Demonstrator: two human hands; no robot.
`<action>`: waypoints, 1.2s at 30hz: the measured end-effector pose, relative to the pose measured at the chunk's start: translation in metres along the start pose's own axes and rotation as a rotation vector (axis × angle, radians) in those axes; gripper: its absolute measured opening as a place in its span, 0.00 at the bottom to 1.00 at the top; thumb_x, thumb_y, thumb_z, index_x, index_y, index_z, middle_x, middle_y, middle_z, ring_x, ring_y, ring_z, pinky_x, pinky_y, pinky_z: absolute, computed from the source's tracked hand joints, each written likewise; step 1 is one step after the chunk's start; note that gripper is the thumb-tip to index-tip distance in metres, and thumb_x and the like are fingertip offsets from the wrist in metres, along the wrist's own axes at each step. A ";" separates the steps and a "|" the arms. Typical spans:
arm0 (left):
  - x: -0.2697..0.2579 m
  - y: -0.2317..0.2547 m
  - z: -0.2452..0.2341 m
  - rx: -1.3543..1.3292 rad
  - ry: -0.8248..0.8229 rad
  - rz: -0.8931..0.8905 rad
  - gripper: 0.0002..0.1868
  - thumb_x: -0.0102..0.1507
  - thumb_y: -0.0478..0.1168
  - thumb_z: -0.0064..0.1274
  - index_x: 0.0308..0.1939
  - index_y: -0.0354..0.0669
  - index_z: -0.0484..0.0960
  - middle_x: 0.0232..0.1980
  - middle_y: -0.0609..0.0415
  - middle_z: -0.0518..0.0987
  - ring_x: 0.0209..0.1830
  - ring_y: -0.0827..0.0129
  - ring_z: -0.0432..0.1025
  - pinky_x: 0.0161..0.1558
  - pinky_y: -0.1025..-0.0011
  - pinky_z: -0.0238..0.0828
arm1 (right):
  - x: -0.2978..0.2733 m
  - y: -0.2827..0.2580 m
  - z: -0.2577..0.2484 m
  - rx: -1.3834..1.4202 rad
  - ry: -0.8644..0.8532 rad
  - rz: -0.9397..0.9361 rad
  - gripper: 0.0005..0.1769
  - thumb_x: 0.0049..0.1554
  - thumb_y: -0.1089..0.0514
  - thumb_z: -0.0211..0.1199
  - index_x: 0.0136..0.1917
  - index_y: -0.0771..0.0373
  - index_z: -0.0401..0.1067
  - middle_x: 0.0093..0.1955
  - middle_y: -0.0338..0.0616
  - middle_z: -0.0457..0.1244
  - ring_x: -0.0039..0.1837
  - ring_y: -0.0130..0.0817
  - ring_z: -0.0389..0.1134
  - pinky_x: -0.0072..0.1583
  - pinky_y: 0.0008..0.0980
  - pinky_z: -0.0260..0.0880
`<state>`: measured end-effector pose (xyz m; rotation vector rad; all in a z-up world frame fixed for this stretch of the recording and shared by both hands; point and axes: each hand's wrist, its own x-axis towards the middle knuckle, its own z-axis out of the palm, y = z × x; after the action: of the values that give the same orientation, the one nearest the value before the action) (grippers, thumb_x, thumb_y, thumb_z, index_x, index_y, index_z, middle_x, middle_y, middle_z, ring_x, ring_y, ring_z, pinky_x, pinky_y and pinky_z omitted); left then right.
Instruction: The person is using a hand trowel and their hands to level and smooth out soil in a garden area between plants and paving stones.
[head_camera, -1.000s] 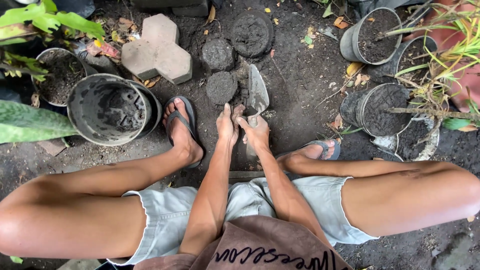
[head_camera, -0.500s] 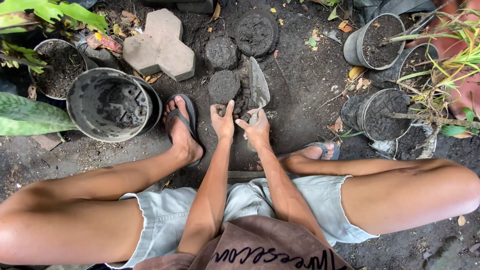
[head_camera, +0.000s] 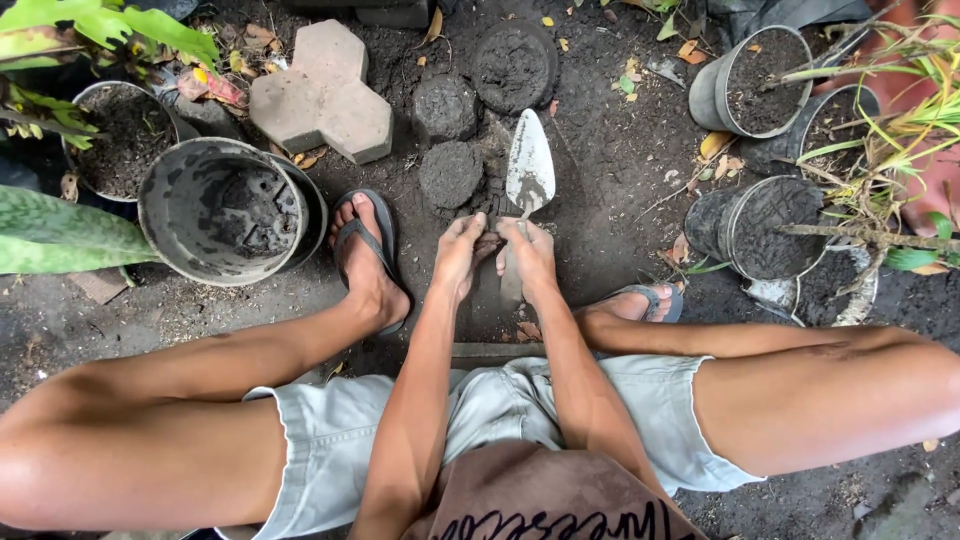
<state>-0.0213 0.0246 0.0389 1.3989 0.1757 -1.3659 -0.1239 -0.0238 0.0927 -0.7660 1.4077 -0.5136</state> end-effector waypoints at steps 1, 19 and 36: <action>0.000 0.002 -0.007 0.003 0.000 0.001 0.16 0.67 0.45 0.58 0.52 0.38 0.79 0.40 0.45 0.81 0.41 0.62 0.80 0.47 0.67 0.81 | 0.004 0.008 -0.002 0.004 0.000 0.000 0.18 0.56 0.54 0.64 0.56 0.68 0.75 0.27 0.57 0.65 0.24 0.34 0.65 0.30 0.33 0.72; 0.012 0.000 -0.011 0.304 0.261 0.180 0.16 0.68 0.44 0.52 0.56 0.43 0.83 0.42 0.52 0.82 0.34 0.72 0.75 0.36 0.76 0.78 | 0.014 0.019 -0.004 0.025 0.072 -0.036 0.19 0.50 0.66 0.62 0.55 0.75 0.72 0.30 0.56 0.65 0.22 0.34 0.64 0.27 0.34 0.69; 0.008 -0.024 -0.001 0.849 0.448 0.586 0.14 0.69 0.50 0.49 0.56 0.56 0.82 0.49 0.57 0.77 0.50 0.62 0.77 0.51 0.66 0.79 | 0.034 0.040 -0.010 -0.323 -0.034 0.018 0.14 0.56 0.49 0.68 0.48 0.61 0.78 0.23 0.52 0.64 0.21 0.35 0.64 0.26 0.29 0.70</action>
<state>-0.0352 0.0300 0.0187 2.2213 -0.5530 -0.6118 -0.1343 -0.0234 0.0398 -1.0137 1.4831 -0.2591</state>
